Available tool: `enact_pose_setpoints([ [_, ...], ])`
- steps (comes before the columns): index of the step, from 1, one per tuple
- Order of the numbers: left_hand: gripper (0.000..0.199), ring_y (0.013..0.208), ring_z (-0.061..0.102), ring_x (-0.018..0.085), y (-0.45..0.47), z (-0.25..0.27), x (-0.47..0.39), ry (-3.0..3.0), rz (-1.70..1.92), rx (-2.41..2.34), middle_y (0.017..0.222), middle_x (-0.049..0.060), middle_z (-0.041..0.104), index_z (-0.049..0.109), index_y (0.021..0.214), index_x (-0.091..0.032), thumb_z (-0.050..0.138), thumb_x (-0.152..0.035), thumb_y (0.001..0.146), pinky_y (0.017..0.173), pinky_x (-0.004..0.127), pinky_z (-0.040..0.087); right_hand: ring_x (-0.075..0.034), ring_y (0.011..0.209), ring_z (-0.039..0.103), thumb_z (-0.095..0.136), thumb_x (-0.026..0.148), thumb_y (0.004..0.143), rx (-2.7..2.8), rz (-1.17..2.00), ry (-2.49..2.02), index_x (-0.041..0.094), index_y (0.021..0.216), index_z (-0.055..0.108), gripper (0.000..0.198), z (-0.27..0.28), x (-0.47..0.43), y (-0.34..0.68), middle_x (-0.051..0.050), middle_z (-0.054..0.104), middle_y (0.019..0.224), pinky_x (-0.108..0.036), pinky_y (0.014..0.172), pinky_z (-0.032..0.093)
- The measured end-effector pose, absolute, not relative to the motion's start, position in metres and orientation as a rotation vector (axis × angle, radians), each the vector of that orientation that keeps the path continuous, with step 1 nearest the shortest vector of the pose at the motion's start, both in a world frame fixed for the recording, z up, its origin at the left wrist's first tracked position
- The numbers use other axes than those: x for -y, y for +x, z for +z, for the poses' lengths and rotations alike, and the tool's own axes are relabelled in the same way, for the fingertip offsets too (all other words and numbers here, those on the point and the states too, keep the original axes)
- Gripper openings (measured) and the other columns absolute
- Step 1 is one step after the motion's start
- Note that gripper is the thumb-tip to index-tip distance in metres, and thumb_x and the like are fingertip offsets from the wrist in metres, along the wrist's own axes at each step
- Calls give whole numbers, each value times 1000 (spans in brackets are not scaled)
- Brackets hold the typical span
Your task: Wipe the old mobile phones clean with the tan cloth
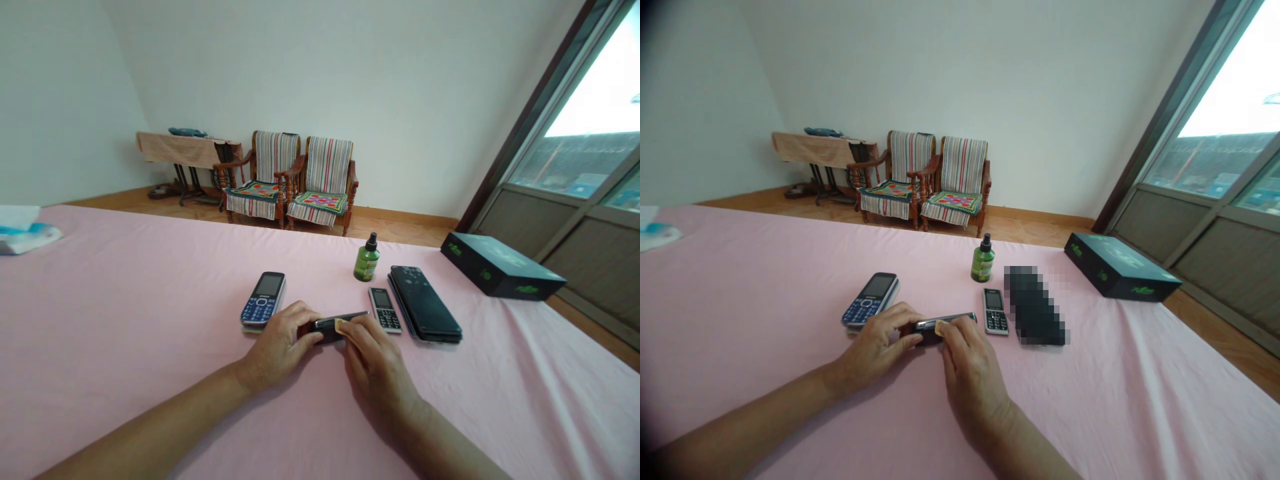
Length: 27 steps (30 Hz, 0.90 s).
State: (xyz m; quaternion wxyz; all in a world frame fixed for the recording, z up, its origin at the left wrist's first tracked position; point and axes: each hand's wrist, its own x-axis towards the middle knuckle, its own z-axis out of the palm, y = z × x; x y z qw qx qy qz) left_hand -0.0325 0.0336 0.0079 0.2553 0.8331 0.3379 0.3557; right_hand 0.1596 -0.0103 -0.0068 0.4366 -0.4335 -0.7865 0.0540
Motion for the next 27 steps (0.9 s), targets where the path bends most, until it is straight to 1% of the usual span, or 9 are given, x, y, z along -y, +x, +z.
enact_pose_setpoints([
  [2, 18, 81, 58, 20, -31, 9, -34, 2270, 964, -901, 86, 6, 61, 67, 93, -15, 55, -28, 93, 73, 30, 44, -21, 81, 56, 43, 2, 89, 1976, 146, -1080, 16, 106, 60, 28, -6, 10, 158, -8, 60, 90, -34, 72, 50],
  [8, 19, 82, 58, 21, -30, 9, -34, 2306, 959, -886, 87, 6, 61, 66, 95, -15, 55, -30, 93, 74, 30, 45, -21, 78, 56, 44, 4, 88, 1945, 59, -1167, 16, 95, 61, 22, -4, 8, 169, -7, 59, 85, -35, 72, 49],
  [13, 17, 82, 58, 20, -30, 9, -34, 2296, 955, -886, 87, 6, 61, 66, 95, -15, 56, -28, 92, 73, 30, 45, -20, 80, 56, 43, 3, 89, 1946, 84, -1152, 17, 98, 62, 25, -4, 9, 169, -7, 59, 86, -34, 73, 50],
  [19, 22, 82, 58, 20, -26, 12, -30, 2258, 957, -876, 87, 5, 60, 68, 95, -15, 57, -35, 94, 72, 29, 46, -21, 82, 56, 45, 4, 91, 2007, 217, -1040, 17, 106, 62, 27, -2, 16, 151, -9, 60, 91, -35, 72, 51],
  [23, 24, 84, 59, 20, -24, 13, -28, 2239, 951, -859, 89, 6, 61, 70, 99, -17, 59, -38, 94, 74, 29, 47, -22, 83, 56, 47, 6, 92, 2021, 256, -1062, 16, 102, 64, 23, -2, 20, 146, -10, 61, 92, -35, 70, 51],
  [27, 23, 84, 59, 19, -23, 13, -28, 2244, 954, -876, 89, 6, 61, 70, 101, -17, 60, -36, 94, 74, 29, 46, -22, 85, 56, 47, 7, 92, 2030, 260, -1068, 17, 101, 64, 22, -2, 21, 147, -9, 61, 94, -35, 72, 51],
])
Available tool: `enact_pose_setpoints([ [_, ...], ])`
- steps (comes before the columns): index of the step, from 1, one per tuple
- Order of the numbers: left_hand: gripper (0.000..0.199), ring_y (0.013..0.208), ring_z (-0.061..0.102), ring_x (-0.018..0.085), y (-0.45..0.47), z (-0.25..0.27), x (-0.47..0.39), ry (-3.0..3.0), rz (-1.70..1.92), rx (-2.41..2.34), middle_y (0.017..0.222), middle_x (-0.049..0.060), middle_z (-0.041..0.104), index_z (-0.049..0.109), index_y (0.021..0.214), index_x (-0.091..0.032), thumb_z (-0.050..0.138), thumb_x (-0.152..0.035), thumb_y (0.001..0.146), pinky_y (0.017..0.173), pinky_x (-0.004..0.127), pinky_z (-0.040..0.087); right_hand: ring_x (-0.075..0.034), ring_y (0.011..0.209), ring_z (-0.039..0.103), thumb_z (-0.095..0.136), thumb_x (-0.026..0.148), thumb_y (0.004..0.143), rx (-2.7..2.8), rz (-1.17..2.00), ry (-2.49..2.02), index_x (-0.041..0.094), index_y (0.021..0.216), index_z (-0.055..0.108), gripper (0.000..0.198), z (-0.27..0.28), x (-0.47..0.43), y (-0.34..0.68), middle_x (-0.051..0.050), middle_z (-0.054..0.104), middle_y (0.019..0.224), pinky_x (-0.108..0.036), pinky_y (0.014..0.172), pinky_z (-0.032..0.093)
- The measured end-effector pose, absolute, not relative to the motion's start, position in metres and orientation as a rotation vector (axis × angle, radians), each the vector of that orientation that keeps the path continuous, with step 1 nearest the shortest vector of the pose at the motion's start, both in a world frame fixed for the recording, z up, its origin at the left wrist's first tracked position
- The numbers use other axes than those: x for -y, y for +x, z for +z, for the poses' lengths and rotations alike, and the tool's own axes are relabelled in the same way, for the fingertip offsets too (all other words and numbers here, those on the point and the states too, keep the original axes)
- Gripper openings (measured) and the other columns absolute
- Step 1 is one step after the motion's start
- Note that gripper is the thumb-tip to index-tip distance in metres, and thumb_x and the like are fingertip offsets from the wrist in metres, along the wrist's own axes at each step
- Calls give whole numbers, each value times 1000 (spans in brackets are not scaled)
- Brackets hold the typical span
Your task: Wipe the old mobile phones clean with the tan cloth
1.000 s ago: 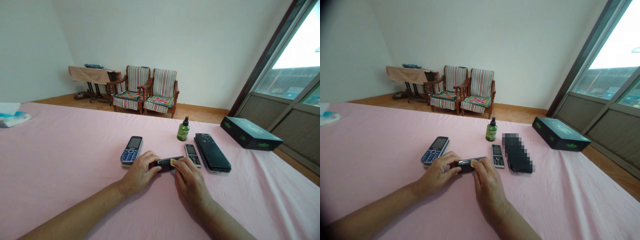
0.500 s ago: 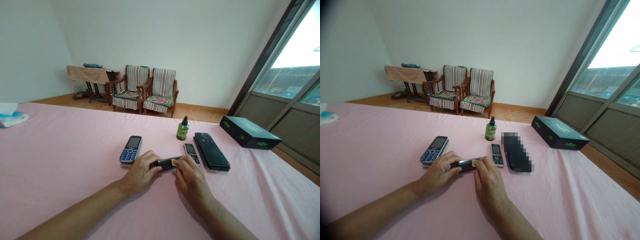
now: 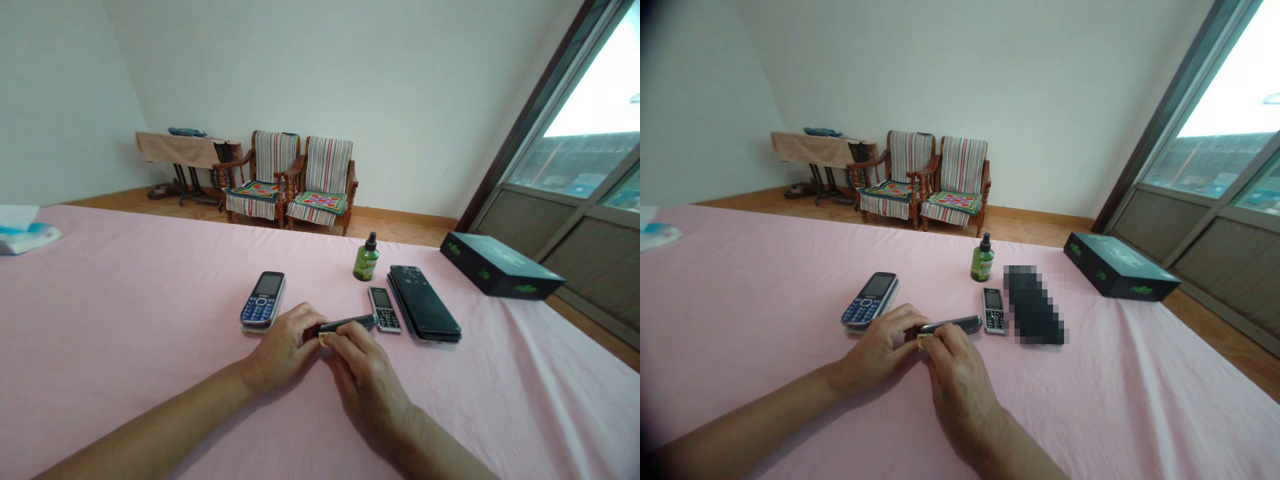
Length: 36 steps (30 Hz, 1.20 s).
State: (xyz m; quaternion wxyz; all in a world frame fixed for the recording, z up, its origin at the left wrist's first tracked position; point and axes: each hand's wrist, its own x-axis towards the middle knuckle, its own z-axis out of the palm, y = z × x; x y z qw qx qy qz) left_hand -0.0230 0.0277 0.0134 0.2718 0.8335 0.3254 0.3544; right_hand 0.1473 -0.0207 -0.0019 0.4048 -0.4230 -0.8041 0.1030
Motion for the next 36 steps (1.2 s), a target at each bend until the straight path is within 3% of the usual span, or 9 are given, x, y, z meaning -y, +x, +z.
enact_pose_setpoints([
  [18, 15, 74, 56, 18, -30, 11, -37, 2283, 957, -901, 84, 5, 61, 69, 97, -15, 61, -24, 88, 68, 29, 45, -20, 84, 59, 46, 6, 89, 1853, -19, -1244, 16, 96, 62, 20, -7, 5, 192, -7, 59, 89, -35, 78, 50],
  [29, 22, 77, 57, 19, -29, 13, -32, 2289, 945, -863, 85, 6, 61, 67, 94, -15, 57, -34, 93, 70, 29, 46, -21, 83, 58, 42, 7, 93, 2037, 141, -1071, 19, 109, 60, 27, -4, 17, 154, -8, 60, 91, -36, 74, 53],
  [36, 13, 76, 58, 18, -33, 9, -36, 2325, 955, -900, 85, 5, 62, 67, 97, -16, 58, -22, 90, 70, 30, 46, -20, 83, 61, 45, 12, 93, 1739, 58, -1252, 16, 107, 65, 25, -9, -2, 188, -9, 59, 92, -33, 75, 53],
])
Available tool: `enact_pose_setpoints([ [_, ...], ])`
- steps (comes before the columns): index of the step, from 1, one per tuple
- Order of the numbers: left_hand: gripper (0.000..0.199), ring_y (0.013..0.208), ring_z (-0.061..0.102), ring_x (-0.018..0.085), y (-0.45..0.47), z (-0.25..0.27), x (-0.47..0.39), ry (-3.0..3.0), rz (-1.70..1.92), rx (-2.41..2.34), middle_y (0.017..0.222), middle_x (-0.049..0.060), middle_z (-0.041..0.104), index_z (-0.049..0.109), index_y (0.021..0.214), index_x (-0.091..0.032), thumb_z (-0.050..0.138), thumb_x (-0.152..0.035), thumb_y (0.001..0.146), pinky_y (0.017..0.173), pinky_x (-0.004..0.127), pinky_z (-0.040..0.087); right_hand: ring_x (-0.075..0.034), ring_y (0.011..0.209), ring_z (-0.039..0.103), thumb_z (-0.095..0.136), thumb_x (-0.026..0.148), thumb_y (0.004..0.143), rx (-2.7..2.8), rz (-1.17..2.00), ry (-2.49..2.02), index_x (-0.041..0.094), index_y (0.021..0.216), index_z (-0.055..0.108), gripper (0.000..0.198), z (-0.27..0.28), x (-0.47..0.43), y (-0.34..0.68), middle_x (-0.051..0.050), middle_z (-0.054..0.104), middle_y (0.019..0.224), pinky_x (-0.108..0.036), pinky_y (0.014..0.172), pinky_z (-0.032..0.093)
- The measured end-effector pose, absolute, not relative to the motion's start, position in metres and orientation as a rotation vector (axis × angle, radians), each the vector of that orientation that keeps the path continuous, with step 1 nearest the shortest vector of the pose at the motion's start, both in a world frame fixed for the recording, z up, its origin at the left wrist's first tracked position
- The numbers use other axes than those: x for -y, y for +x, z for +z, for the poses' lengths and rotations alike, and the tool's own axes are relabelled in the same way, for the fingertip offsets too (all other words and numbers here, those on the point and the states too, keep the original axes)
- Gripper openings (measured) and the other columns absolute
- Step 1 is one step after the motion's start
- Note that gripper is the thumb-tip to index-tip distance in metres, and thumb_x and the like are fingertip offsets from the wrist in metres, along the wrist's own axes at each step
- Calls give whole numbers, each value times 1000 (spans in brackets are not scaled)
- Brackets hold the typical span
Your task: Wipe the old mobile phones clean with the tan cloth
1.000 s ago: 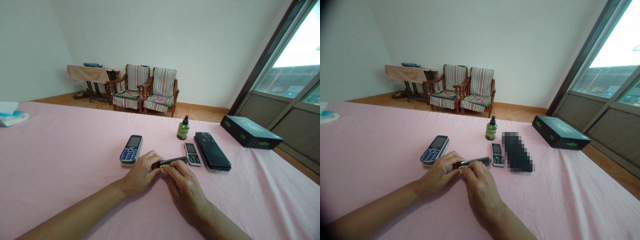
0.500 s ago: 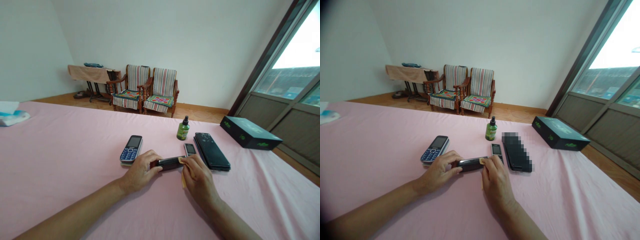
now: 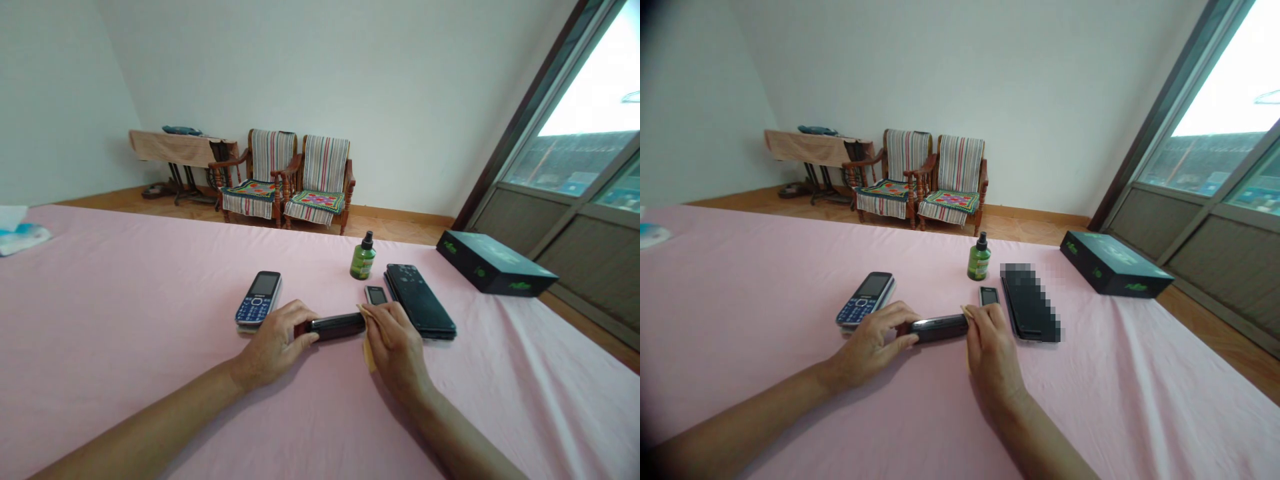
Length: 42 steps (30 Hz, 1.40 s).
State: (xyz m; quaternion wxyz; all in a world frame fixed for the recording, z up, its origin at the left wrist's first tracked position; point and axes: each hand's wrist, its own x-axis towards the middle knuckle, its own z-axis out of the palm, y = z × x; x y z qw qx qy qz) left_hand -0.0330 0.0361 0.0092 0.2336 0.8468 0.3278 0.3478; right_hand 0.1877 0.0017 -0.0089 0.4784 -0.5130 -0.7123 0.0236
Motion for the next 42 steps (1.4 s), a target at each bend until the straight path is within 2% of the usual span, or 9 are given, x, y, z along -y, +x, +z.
enact_pose_setpoints([
  [6, 12, 78, 57, 18, -32, 6, -34, 2314, 970, -938, 86, 5, 61, 66, 95, -16, 56, -17, 89, 71, 30, 45, -18, 71, 60, 43, 11, 90, 1708, 56, -1389, 14, 97, 70, 28, -16, -7, 195, -6, 58, 79, -28, 63, 49],
  [12, 10, 78, 56, 19, -31, 5, -34, 2285, 1005, -1011, 85, 5, 61, 65, 91, -16, 57, -14, 85, 71, 30, 44, -15, 59, 52, 46, 4, 80, 1754, 45, -1481, 17, 63, 61, 26, -19, 1, 190, -3, 54, 67, -26, 53, 39],
  [14, 9, 77, 56, 19, -30, 5, -35, 2237, 1010, -1027, 84, 4, 60, 65, 90, -16, 57, -15, 84, 69, 29, 44, -16, 61, 54, 45, 4, 81, 1761, 50, -1487, 16, 67, 64, 26, -16, 1, 191, -5, 55, 70, -27, 55, 40],
  [19, 10, 73, 57, 18, -28, 5, -35, 2127, 980, -1059, 82, 4, 60, 65, 88, -15, 57, -19, 84, 65, 27, 43, -18, 74, 59, 46, 17, 93, 1619, 122, -1337, 13, 107, 70, 28, -7, -3, 195, -6, 58, 82, -29, 66, 47],
  [21, 10, 74, 57, 18, -28, 4, -34, 2112, 969, -1057, 82, 4, 60, 65, 89, -15, 57, -20, 84, 65, 27, 43, -18, 77, 59, 47, 21, 94, 1585, 143, -1266, 13, 112, 69, 29, -5, -3, 194, -6, 58, 85, -29, 68, 48],
  [29, 15, 71, 55, 17, -28, -1, -32, 1958, 1012, -1053, 78, 2, 58, 63, 89, -14, 55, -26, 87, 63, 26, 42, -18, 78, 58, 48, 27, 95, 1517, 199, -1225, 14, 116, 69, 33, -5, 1, 186, -7, 57, 88, -30, 68, 48],
  [34, 18, 61, 50, 14, -27, -1, -33, 1790, 1016, -1036, 66, -1, 54, 62, 91, -13, 56, -29, 86, 57, 24, 39, -19, 72, 58, 52, 36, 91, 1407, 337, -1300, 15, 101, 75, 32, -5, -2, 187, -6, 57, 80, -30, 62, 46],
  [37, 19, 61, 50, 14, -27, -1, -35, 1726, 1008, -997, 65, -1, 54, 62, 90, -13, 57, -30, 85, 58, 24, 39, -20, 76, 59, 58, 41, 86, 1299, 494, -1292, 15, 98, 77, 34, -5, -3, 188, -7, 60, 82, -31, 65, 46],
  [42, 22, 61, 53, 14, -23, -1, -34, 1656, 982, -975, 65, 0, 57, 63, 91, -11, 59, -31, 84, 58, 24, 41, -20, 76, 59, 66, 49, 81, 1074, 942, -1234, 14, 110, 72, 46, -3, -2, 187, -7, 66, 88, -28, 61, 45],
])
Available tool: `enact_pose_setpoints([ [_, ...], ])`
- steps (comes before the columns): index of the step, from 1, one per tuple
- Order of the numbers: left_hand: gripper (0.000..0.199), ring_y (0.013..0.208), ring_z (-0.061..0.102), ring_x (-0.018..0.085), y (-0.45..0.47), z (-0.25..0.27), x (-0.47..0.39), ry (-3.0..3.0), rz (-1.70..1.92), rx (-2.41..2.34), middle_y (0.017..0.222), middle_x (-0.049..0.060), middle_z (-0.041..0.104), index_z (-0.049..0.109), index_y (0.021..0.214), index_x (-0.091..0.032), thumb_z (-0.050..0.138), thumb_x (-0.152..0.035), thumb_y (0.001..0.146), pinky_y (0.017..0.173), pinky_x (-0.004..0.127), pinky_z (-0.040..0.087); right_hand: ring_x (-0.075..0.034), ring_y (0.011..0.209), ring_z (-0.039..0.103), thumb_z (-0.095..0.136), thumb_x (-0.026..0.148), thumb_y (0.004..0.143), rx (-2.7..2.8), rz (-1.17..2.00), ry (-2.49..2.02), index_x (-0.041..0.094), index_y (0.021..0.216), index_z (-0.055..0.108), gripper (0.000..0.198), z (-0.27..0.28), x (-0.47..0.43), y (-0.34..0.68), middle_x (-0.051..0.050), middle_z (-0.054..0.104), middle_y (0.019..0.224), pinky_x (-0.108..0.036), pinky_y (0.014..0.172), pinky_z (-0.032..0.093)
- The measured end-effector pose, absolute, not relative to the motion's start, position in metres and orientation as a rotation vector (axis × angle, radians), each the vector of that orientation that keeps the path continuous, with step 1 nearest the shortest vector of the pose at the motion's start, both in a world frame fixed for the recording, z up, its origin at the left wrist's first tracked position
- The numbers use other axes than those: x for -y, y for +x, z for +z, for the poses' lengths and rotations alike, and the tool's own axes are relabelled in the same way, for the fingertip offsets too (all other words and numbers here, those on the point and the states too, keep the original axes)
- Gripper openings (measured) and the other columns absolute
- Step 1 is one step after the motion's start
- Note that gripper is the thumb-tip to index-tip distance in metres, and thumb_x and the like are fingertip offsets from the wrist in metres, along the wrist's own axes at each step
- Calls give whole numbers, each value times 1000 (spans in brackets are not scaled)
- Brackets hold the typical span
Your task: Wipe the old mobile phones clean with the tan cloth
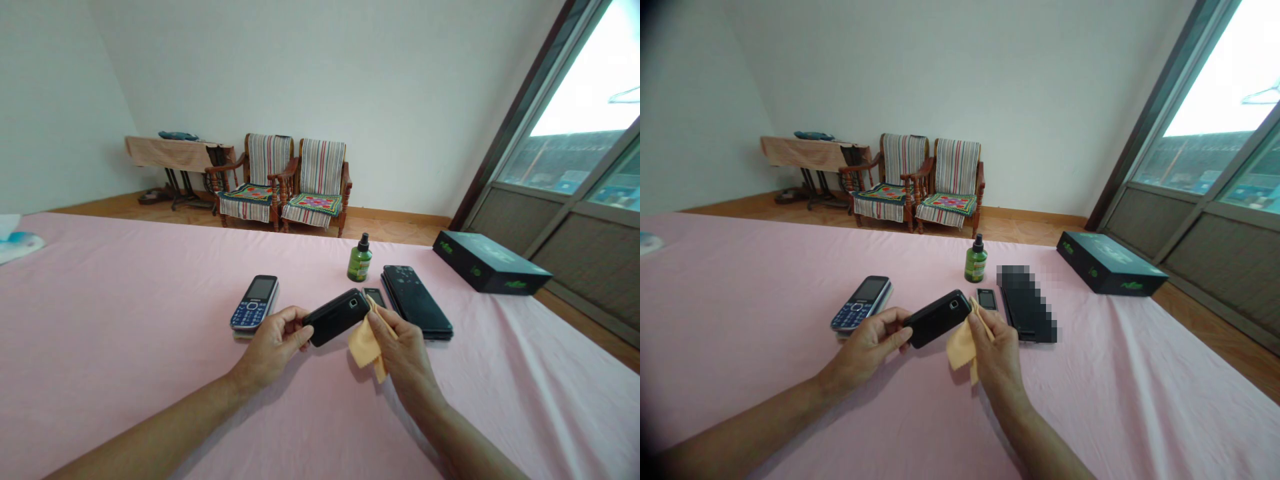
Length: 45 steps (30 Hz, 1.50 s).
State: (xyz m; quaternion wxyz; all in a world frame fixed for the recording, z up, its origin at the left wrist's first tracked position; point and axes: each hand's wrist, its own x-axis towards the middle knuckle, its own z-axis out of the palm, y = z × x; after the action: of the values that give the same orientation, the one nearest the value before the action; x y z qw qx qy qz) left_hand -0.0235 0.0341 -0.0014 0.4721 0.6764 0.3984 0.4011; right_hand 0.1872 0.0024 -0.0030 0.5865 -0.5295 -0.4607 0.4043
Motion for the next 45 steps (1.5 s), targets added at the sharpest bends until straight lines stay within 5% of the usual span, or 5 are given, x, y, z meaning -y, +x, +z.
enact_pose_setpoints([
  [20, 28, 68, 60, 15, -16, -2, -24, 1427, 906, -813, 76, 6, 65, 64, 94, -9, 71, -33, 80, 63, 26, 47, -11, 54, 56, 83, 48, 63, 857, 1522, -1058, 12, 84, 70, 43, 6, 17, 157, -2, 67, 69, -20, 49, 43],
  [27, 52, 83, 63, 18, -12, -6, -23, 1568, 987, -803, 94, 5, 64, 47, 138, -21, 62, -24, 88, 79, 33, 53, -13, 63, 59, 81, 42, 67, 939, 1475, -1100, 12, 90, 71, 39, 11, 18, 161, -5, 71, 81, -22, 57, 44],
  [31, 49, 114, 55, 26, -11, -3, -21, 1859, 992, -822, 123, 12, 60, 53, 137, -21, 62, -24, 89, 102, 41, 42, -17, 66, 61, 78, 45, 67, 1023, 1393, -1194, 13, 83, 71, 37, 13, 21, 160, -5, 70, 77, -25, 59, 46],
  [40, 64, 118, 51, 25, -14, 2, -14, 2117, 801, -797, 128, 9, 52, 38, 147, -29, 63, -21, 89, 104, 40, 41, -17, 63, 62, 73, 42, 72, 1158, 1264, -1315, 14, 79, 72, 29, 0, 19, 165, -6, 71, 74, -25, 55, 46],
  [45, 46, 110, 58, 24, -12, 3, -14, 2142, 848, -794, 119, 11, 61, 47, 141, -26, 53, -24, 96, 97, 38, 46, -17, 65, 61, 72, 42, 75, 1204, 1300, -1254, 14, 78, 73, 28, 3, 20, 165, -5, 71, 76, -26, 59, 45],
])
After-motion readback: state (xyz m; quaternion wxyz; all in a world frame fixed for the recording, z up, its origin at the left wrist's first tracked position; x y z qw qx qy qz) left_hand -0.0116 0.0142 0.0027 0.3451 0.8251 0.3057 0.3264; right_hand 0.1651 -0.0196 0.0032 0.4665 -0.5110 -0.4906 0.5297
